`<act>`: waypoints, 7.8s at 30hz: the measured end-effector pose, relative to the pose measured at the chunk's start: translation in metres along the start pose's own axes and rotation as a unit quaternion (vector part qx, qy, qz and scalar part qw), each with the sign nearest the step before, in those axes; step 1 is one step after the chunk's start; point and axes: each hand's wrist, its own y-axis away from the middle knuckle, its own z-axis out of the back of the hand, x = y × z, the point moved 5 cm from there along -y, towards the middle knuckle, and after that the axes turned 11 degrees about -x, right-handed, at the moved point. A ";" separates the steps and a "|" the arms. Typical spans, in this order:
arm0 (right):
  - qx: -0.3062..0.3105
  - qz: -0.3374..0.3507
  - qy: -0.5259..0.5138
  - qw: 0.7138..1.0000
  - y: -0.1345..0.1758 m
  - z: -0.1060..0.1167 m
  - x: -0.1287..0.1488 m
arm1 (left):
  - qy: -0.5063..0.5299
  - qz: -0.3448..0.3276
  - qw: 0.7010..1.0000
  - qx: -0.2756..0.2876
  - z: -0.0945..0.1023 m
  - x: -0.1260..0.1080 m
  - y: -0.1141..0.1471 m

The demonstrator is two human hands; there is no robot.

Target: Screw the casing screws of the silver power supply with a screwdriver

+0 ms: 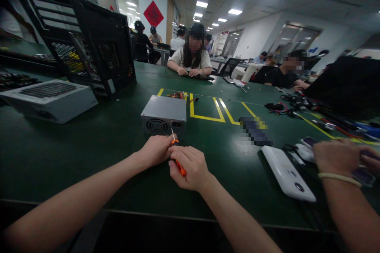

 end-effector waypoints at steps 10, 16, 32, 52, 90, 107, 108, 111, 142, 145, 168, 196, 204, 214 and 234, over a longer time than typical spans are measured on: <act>-0.021 0.000 0.015 1.000 0.002 0.003 -0.001 | -0.003 0.007 1.000 -0.001 -0.001 0.002 0.000; -0.021 0.007 0.032 0.999 0.004 0.000 -0.002 | -0.001 -0.006 1.000 -0.027 -0.002 0.002 -0.001; 0.000 0.028 0.052 0.998 0.004 -0.006 0.006 | -0.006 0.130 0.936 -0.326 0.036 0.057 -0.003; 0.044 0.040 0.067 0.996 0.006 -0.017 0.009 | 0.030 0.072 0.931 -0.357 0.031 0.057 -0.004; -0.076 0.024 0.108 0.991 0.004 0.005 0.002 | -0.008 0.113 0.931 -0.348 0.024 0.044 -0.006; -0.113 0.037 0.170 0.978 0.005 0.013 0.000 | -0.017 0.112 0.933 -0.343 0.023 0.044 -0.006; -0.113 0.036 0.174 0.978 0.005 0.013 0.000 | -0.017 0.112 0.933 -0.343 0.023 0.045 -0.006; -0.101 0.039 0.188 0.976 0.004 0.011 0.000 | -0.015 0.114 0.933 -0.342 0.023 0.045 -0.006; -0.081 0.100 0.176 0.976 0.004 0.003 0.007 | -0.016 0.113 0.931 -0.347 0.022 0.041 -0.009; -0.094 0.088 0.179 0.975 0.003 0.005 0.006 | -0.019 0.116 0.930 -0.349 0.022 0.041 -0.008; -0.127 0.067 0.198 0.970 0.004 0.009 0.002 | -0.023 0.114 0.933 -0.342 0.022 0.041 -0.009; -0.109 0.036 0.153 0.981 0.010 0.005 -0.007 | -0.021 0.115 0.929 -0.350 0.021 0.042 -0.010; -0.138 0.072 0.152 0.976 0.009 0.013 -0.001 | -0.014 0.111 0.930 -0.350 0.021 0.043 -0.010; -0.195 0.058 0.196 0.959 0.004 0.031 -0.004 | -0.028 0.110 0.931 -0.348 0.020 0.043 -0.009; -0.039 0.163 0.176 0.970 0.009 0.010 0.004 | -0.020 0.111 0.931 -0.347 0.020 0.044 -0.010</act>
